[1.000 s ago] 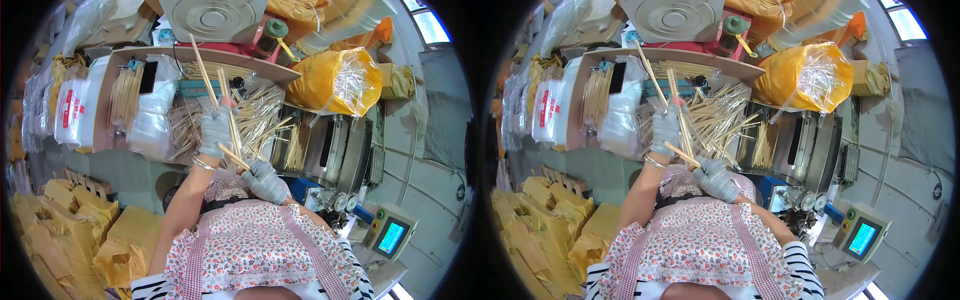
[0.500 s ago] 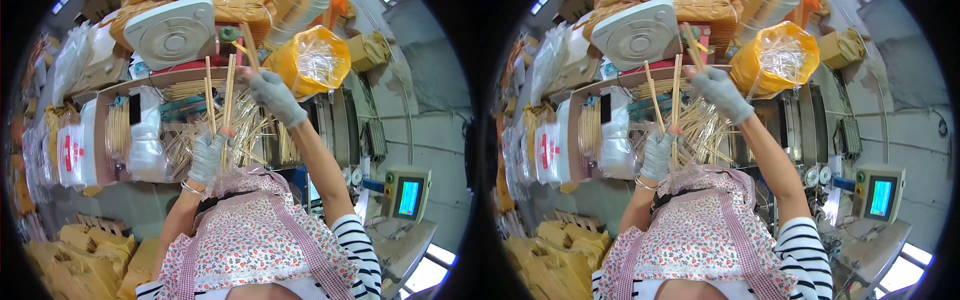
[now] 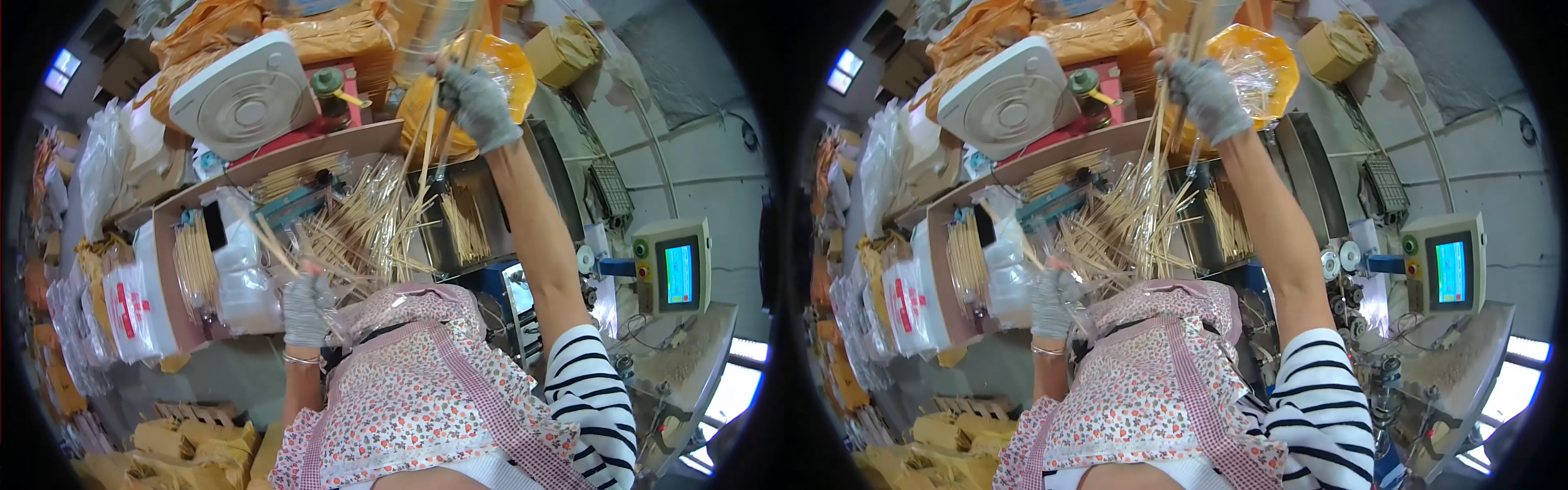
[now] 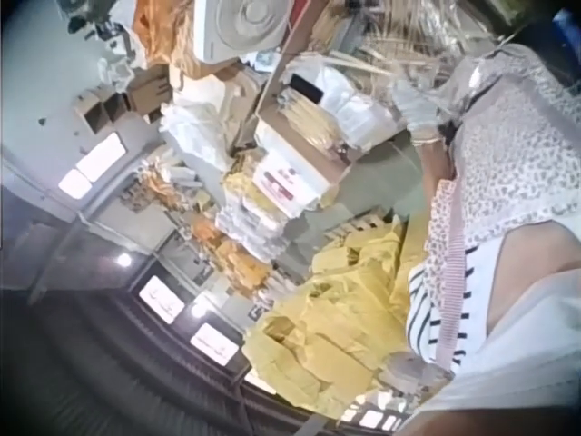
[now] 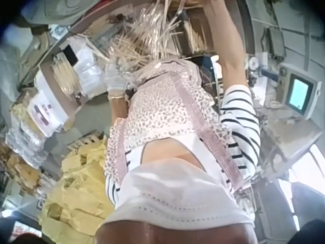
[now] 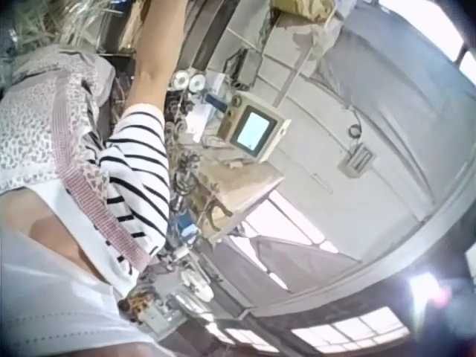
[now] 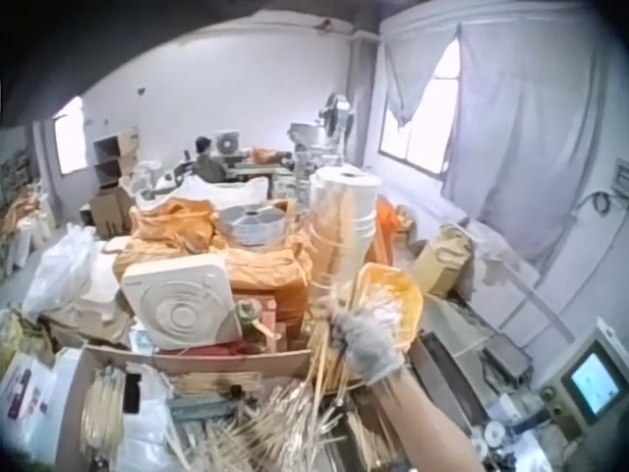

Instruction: The worker is sorting bundles of long wooden sticks, likely incense or chopsticks, and placing them into a machine on a production floor.

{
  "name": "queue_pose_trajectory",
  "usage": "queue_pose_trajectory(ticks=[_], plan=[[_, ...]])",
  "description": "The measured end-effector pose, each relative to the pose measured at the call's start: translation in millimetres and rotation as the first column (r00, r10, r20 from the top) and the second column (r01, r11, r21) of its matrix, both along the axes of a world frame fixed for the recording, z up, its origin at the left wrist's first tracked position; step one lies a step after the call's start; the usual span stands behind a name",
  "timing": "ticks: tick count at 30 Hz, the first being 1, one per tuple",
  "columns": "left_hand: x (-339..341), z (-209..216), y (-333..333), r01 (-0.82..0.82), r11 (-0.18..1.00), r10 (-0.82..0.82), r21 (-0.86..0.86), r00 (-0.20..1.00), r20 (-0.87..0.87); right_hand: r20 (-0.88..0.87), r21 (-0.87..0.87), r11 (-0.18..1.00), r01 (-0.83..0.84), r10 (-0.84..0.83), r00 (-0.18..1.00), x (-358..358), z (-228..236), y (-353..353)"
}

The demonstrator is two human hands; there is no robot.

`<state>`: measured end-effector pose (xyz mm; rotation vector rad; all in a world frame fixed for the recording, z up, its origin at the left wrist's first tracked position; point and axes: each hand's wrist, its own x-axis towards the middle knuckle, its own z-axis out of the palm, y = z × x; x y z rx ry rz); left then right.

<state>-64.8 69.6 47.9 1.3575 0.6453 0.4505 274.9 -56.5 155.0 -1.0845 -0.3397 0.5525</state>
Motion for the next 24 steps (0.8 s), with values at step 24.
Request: queue_pose_trajectory(ticks=[24], plan=[[42.5, 25.0, 14.3, -0.031, 0.743, 0.122, -0.669, 0.989, 0.089, 0.029, 0.001, 0.996, -0.09, 0.09, 0.996, -58.6, -15.1, -15.5]])
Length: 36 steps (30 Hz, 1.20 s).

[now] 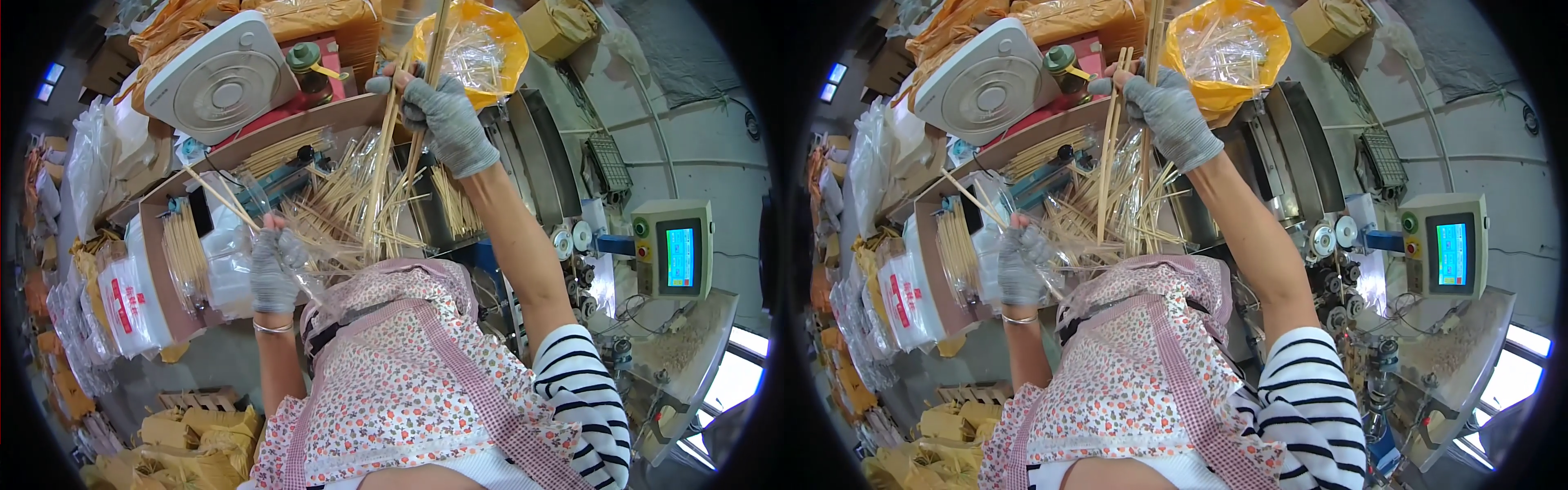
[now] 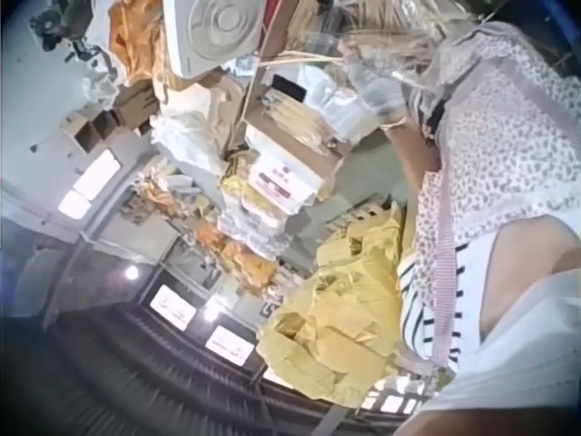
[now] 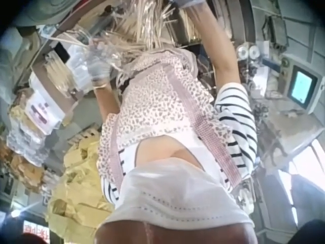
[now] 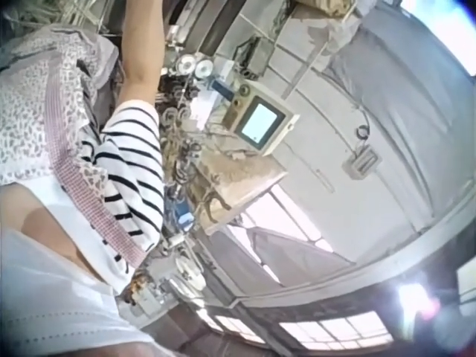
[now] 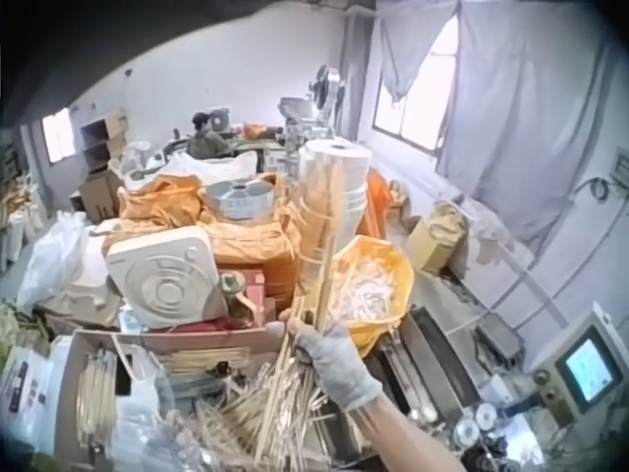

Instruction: The worker is sorting bundles of long wooden sticks, likely incense or chopsticks, and placing them into a machine on a production floor.

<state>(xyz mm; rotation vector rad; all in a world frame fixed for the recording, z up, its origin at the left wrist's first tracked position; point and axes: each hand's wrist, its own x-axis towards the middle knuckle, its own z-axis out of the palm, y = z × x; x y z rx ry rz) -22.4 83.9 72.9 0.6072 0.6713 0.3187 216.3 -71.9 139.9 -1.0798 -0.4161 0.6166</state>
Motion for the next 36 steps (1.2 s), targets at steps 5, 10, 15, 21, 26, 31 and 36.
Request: queue_pose_trajectory(ticks=[5, 10, 15, 21, 26, 31, 36], plan=[[-3.2, 0.1, 2.7, 0.005, 1.0, -0.005, -0.007, 1.0, 0.002, -0.023, 0.003, 1.0, -0.019, 0.019, 1.0, -10.3, -1.7, -0.2], [-5.9, 1.4, 2.1, -0.001, 0.999, 0.0, -0.047, 1.0, -0.018, -0.003, -0.062, 0.998, -0.023, 0.022, 1.0, -10.3, -10.7, 2.7], [13.9, 21.4, 2.4, -0.081, 0.995, 0.088, 0.049, 0.985, -0.15, -0.285, 0.079, 0.993, -0.094, 0.112, 0.952, -7.8, -36.1, 1.8], [24.3, 34.7, 14.2, -0.085, 0.996, 0.085, -0.005, 0.989, 0.12, -0.663, -0.294, 0.764, -0.575, 0.27, 0.698, -61.7, -95.6, 11.4], [20.3, 42.9, -16.7, -0.112, 0.992, 0.121, -0.06, 0.979, 0.166, -0.889, -0.018, 0.747, -0.665, 0.293, 0.352, -107.8, -112.3, 25.3], [-2.0, 24.7, -50.1, 0.118, 0.907, 0.034, -0.403, 0.936, 0.352, -0.828, 0.189, 0.692, -0.697, 0.493, 0.266, -117.1, -176.8, 45.7], [-6.1, 16.1, -53.2, 0.214, 0.861, 0.031, -0.461, 0.883, 0.468, -0.682, 0.514, 0.384, -0.767, 0.725, -0.094, -158.9, -211.0, 56.3]])
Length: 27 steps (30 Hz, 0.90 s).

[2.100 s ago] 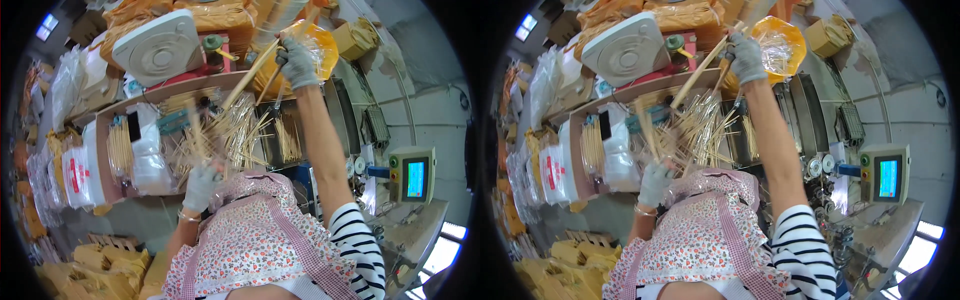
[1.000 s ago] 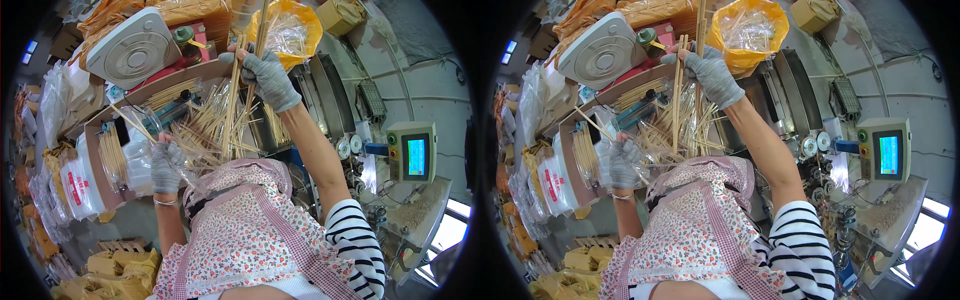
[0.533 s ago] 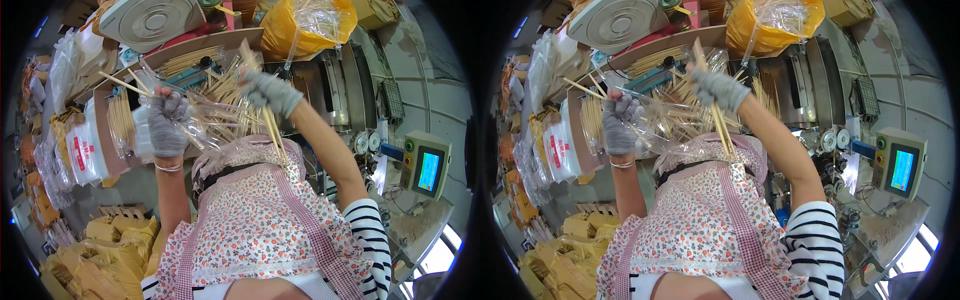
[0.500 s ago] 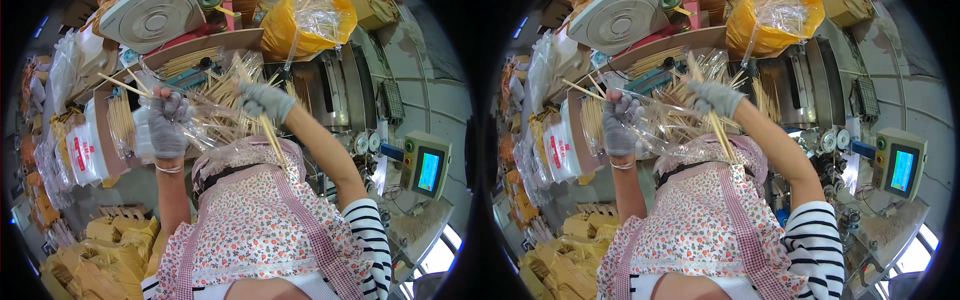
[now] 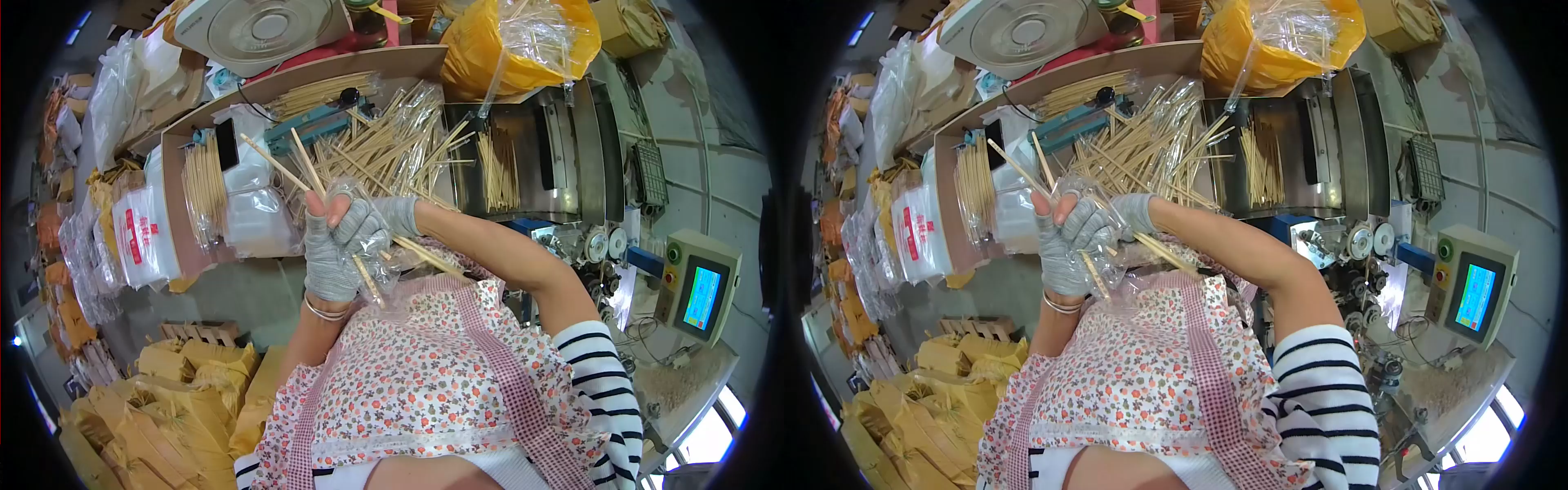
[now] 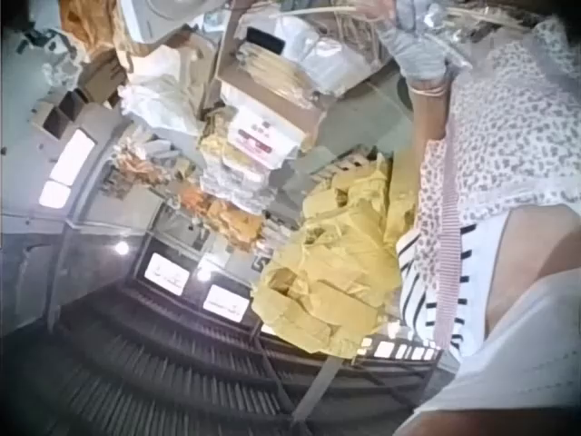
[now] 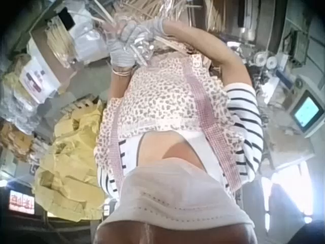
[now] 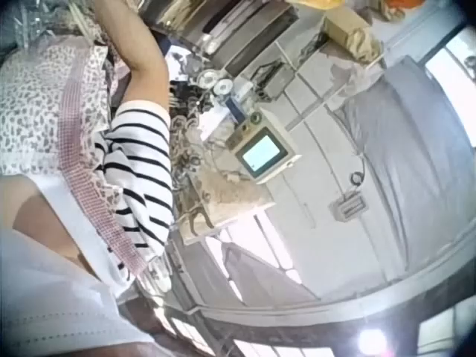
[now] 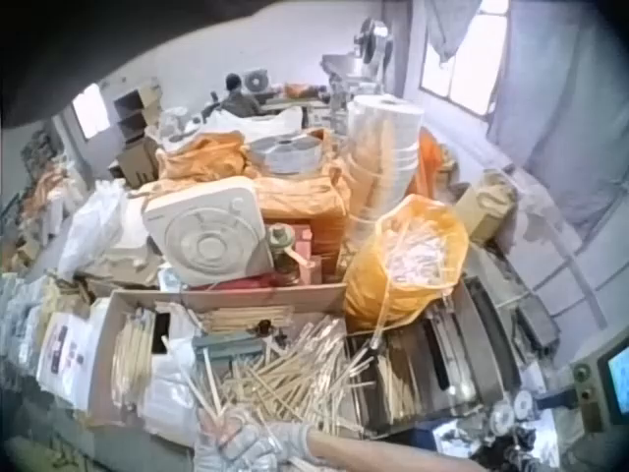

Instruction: The worker is sorting bundles of long wooden sticks, likely incense or chopsticks, and placing them into a machine on a production floor.

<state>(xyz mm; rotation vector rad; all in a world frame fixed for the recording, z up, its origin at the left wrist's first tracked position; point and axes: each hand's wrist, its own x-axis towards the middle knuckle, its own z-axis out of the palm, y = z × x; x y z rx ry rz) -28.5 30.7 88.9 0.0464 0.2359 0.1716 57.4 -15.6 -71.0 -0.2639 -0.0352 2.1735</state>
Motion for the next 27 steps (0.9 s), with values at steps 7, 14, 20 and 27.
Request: queue_pose_trajectory(ticks=[7, 14, 20, 27], plan=[[-13.0, 16.3, -6.8, -0.052, 0.975, 0.082, 0.217, 0.988, -0.133, 0.541, -0.197, 0.943, 0.267, -0.123, 0.832, 33.5, 83.0, -14.0], [-6.6, -23.3, 32.9, -0.141, 0.867, 0.454, 0.479, 0.62, -0.64, 0.734, 0.101, 0.787, 0.609, -0.472, 0.488, 64.3, 147.3, -32.7], [36.9, -16.9, 37.0, 0.033, 0.767, 0.371, 0.64, 0.791, -0.486, 0.868, 0.227, 0.805, 0.548, -0.423, 0.262, 44.4, 179.6, -28.1], [46.6, -23.6, 49.6, -0.02, 0.684, 0.416, 0.73, 0.832, -0.367, 0.935, 0.214, 0.871, 0.443, -0.314, 0.165, 34.3, 177.9, -24.7]])
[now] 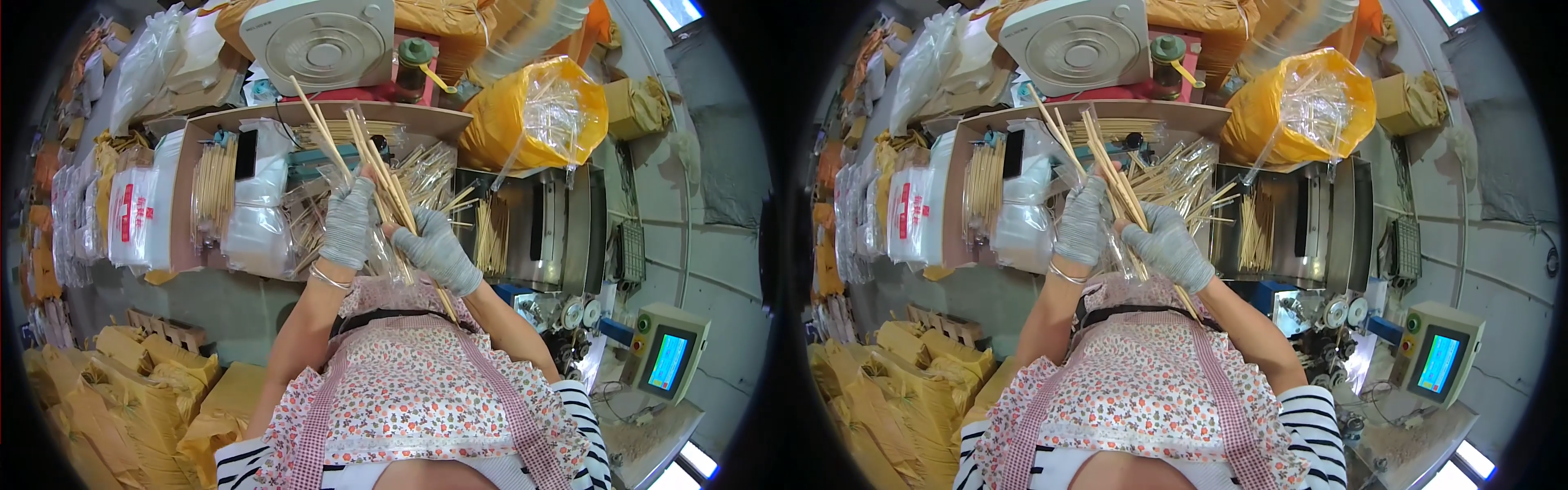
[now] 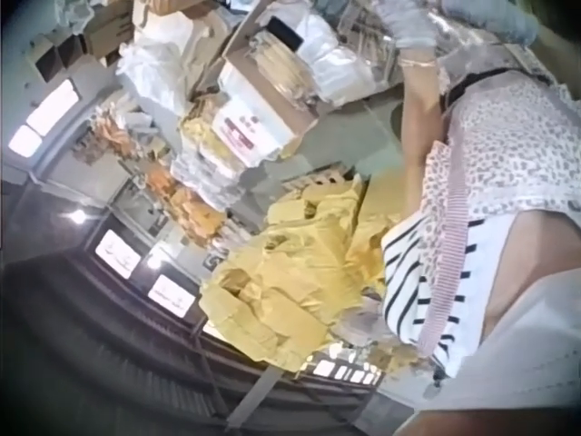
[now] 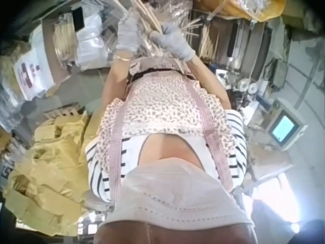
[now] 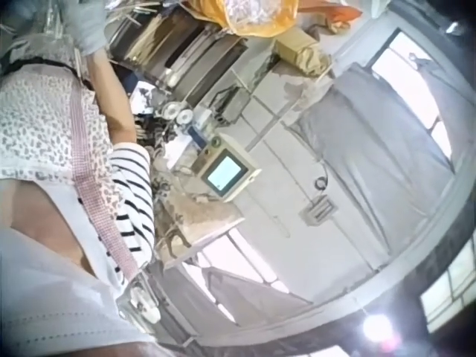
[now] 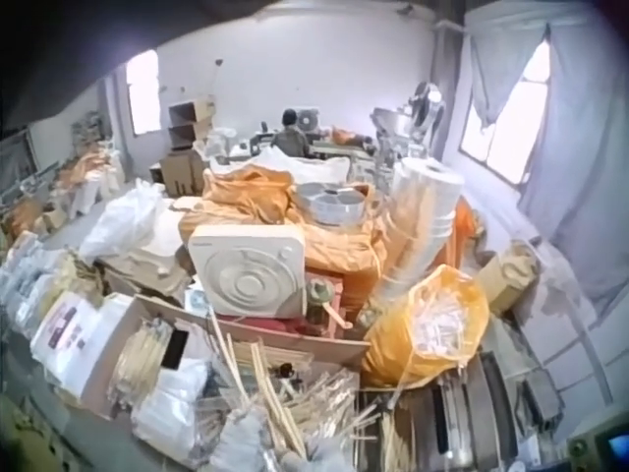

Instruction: The worker is sorting bundles of long wooden sticks, likely incense or chopsticks, and placing them into a machine on a production floor.

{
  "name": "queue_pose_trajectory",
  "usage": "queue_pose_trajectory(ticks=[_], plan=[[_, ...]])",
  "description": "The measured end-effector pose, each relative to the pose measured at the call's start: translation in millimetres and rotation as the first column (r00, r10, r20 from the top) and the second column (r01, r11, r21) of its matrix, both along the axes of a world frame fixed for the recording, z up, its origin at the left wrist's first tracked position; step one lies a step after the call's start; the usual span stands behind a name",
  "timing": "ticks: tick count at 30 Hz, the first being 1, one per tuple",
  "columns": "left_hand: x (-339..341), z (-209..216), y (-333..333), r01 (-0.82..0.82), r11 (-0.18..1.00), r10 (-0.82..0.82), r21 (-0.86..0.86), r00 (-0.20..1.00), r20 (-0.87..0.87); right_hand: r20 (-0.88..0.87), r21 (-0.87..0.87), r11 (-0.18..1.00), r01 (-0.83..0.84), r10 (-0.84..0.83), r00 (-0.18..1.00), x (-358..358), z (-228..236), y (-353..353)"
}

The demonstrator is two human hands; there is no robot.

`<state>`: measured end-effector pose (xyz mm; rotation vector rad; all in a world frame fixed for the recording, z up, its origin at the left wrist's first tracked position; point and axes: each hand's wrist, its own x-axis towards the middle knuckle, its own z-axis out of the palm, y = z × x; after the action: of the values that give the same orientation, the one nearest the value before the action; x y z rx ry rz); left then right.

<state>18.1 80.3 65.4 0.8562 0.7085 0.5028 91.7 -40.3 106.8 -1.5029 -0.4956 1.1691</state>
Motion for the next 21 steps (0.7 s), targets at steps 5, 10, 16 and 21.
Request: queue_pose_trajectory(ticks=[5, 10, 16, 21], plan=[[2.4, 22.4, -9.8, -0.037, 0.989, 0.053, 0.145, 0.993, -0.106, 0.029, 0.061, 0.997, 0.044, -0.046, 0.999, -6.0, -7.7, -0.8], [-10.2, 16.6, -26.4, -0.014, 0.999, 0.017, 0.042, 0.998, -0.057, 0.002, 0.022, 0.995, 0.095, -0.095, 0.996, -8.6, -3.3, 0.0], [-18.9, 28.5, -21.6, 0.0, 0.985, 0.013, 0.172, 0.997, -0.071, 0.371, 0.137, 0.99, -0.034, -0.019, 0.928, 33.3, -6.9, -11.6], [-34.0, 36.3, -13.9, 0.296, 0.866, -0.179, 0.403, 0.936, -0.303, 0.104, 0.156, 0.946, 0.285, -0.303, 0.947, 87.1, 63.3, 14.7]])
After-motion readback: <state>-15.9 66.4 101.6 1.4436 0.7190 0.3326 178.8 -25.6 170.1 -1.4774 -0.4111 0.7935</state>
